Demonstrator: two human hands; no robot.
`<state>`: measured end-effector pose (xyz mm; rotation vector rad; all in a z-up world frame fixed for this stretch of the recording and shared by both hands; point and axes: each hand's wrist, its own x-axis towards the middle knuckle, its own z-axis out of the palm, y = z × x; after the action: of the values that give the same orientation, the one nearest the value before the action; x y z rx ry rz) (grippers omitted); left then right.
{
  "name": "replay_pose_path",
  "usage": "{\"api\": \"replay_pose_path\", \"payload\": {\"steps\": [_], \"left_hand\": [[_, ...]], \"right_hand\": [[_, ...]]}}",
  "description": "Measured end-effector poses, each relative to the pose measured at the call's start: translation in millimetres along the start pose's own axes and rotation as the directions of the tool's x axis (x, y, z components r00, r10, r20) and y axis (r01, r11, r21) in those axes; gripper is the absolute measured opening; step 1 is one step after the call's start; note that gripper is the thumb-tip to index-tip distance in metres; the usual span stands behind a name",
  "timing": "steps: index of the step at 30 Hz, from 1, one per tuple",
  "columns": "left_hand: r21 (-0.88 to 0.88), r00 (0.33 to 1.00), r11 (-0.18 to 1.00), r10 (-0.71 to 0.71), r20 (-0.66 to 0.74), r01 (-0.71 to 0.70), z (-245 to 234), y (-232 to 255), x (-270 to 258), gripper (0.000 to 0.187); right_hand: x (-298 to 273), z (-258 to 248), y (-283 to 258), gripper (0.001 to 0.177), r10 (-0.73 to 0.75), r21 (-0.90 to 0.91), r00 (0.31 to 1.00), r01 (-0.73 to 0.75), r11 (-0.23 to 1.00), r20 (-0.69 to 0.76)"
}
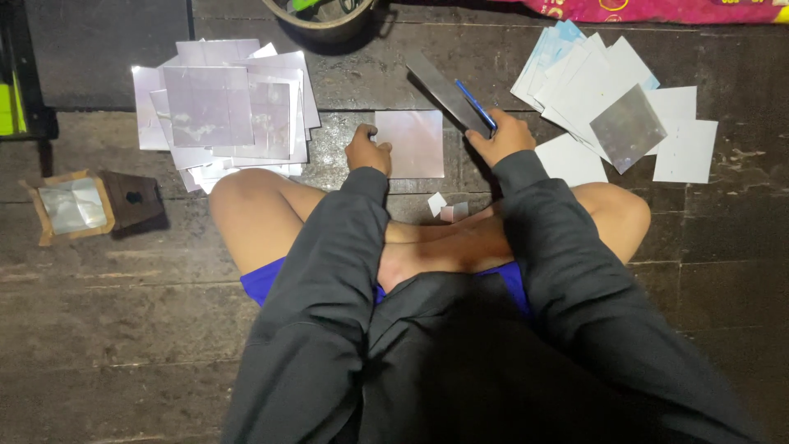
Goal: Cutting small pieces of paper using a ruler and a utility knife
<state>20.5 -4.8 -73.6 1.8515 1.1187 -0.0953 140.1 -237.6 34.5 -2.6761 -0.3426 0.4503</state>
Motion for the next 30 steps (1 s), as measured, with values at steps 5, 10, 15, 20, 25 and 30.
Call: {"api": "replay_pose_path", "payload": {"steps": [5, 10, 15, 20, 25, 30], "left_hand": [[-0.131, 1.0, 0.991, 0.03, 0.007, -0.029, 7.7, -17.2, -11.6, 0.039], [-0.182, 0.997, 0.981, 0.066, -0.031, -0.071, 26.0, -18.9, 2.2, 0.037], [-0.078, 0.999, 0.997, -0.025, -0.041, 0.022, 20.6, -0.3, -5.0, 0.033], [0.402, 0.997, 0.914, 0.076, -0.031, -0.057, -34.1, 59.4, -47.9, 0.048], [0.689, 0.728, 0.702, 0.565, -0.389, -0.177, -29.0, 35.9, -44.1, 0.094], [0.638, 0.876, 0.658, 0.479, 0.056, -0.4, -42.5, 38.2, -46.8, 0.054]], "right_hand": [[4.5, 0.8, 5.6, 0.04, 0.032, -0.018, 0.999, -0.032, 0.999, 0.002], [8.0, 7.3, 9.8, 0.041, 0.058, 0.0, 0.998, -0.058, 0.998, -0.008], [-1.5, 6.7, -8.0, 0.051, -0.029, -0.059, 0.996, 0.033, 0.998, 0.079], [11.7, 31.1, -27.9, 0.05, -0.121, -0.242, 0.973, 0.169, 0.956, 0.199], [23.1, 66.0, -46.8, 0.047, -0.212, -0.242, 0.943, 0.275, 0.93, 0.257], [14.3, 49.2, -71.7, 0.059, -0.175, -0.198, 0.98, 0.19, 0.962, 0.093]]}}
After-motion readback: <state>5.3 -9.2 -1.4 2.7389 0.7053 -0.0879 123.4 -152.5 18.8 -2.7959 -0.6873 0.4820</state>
